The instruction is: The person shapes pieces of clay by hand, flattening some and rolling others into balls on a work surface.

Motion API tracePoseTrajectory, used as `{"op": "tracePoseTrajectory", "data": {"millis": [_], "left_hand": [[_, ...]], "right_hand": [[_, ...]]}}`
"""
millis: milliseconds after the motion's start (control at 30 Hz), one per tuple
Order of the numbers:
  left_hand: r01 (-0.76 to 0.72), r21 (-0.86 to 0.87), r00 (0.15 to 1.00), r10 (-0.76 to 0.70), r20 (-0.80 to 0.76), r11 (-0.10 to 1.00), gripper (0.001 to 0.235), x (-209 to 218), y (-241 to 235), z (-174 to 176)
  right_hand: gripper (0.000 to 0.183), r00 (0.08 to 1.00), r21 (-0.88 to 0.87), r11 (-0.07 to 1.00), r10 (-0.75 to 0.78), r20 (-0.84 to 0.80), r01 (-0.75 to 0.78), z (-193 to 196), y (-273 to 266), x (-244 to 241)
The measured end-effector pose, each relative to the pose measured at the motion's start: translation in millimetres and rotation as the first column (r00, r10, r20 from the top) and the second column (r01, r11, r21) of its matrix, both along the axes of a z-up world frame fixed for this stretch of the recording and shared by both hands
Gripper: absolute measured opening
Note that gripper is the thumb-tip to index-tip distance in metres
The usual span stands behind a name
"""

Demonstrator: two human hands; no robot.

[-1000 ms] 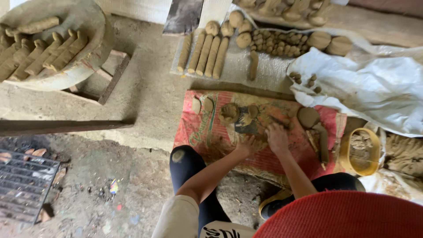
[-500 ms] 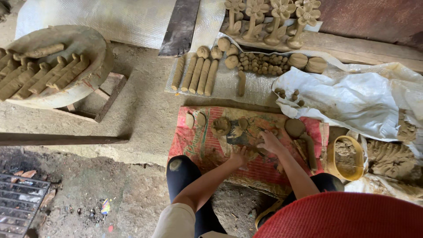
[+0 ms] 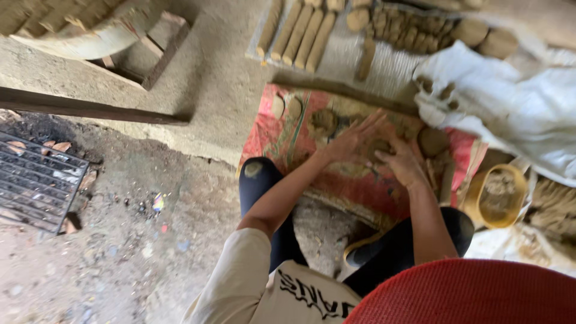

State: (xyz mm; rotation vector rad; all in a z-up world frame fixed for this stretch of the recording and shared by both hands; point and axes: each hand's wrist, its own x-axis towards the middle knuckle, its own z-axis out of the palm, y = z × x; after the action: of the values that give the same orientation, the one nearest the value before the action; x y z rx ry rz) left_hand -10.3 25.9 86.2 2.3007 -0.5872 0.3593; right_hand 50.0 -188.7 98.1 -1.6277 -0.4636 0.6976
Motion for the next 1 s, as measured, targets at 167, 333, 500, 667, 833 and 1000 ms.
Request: {"op": "tracePoseTrajectory", "data": {"millis": [167, 333, 500, 667, 833, 1000], "left_hand": [[0.029, -0.013, 0.999, -0.029, -0.024, 0.999, 0.134, -4.3, -10.2, 20.1], [0.064, 0.007, 0.998, -0.064, -0.027, 0.998, 0.127, 1.1, -16.7, -1.4], [0.054, -0.022, 0.997, -0.053, 0.056, 0.998, 0.106, 2.9, -22.3, -15.0], [0.073, -0.076, 0.996, -0.069, 0.051, 0.994, 0.099, -0.2, -25.1, -23.4], [0.073, -0.147, 0.992, -0.087, -0.09, 0.986, 0.092, -0.6, -30.4, -23.7], [0.004, -0.223, 1.0, -0.002, 0.012, 0.975, 0.098, -0.6, -29.7, -3.7]], "right_hand": [[0.066, 0.997, 0.032, 0.997, -0.075, -0.026, 0.076, 34.6, 9.1, -16.0], [0.043, 0.988, -0.054, 0.994, -0.1, -0.121, 0.094, 33.9, 12.5, -19.9], [0.024, 0.993, -0.009, 0.996, -0.088, -0.076, 0.088, -2.1, 11.8, -12.7], [0.016, 0.992, 0.022, 0.995, -0.1, -0.072, 0.102, -27.7, 10.9, -5.6], [0.012, 0.991, -0.078, 0.991, -0.115, -0.074, 0.109, -4.8, 14.1, -9.9], [0.037, 0.965, 0.071, 0.977, -0.186, -0.183, 0.201, 29.5, 12.2, -20.9]]}}
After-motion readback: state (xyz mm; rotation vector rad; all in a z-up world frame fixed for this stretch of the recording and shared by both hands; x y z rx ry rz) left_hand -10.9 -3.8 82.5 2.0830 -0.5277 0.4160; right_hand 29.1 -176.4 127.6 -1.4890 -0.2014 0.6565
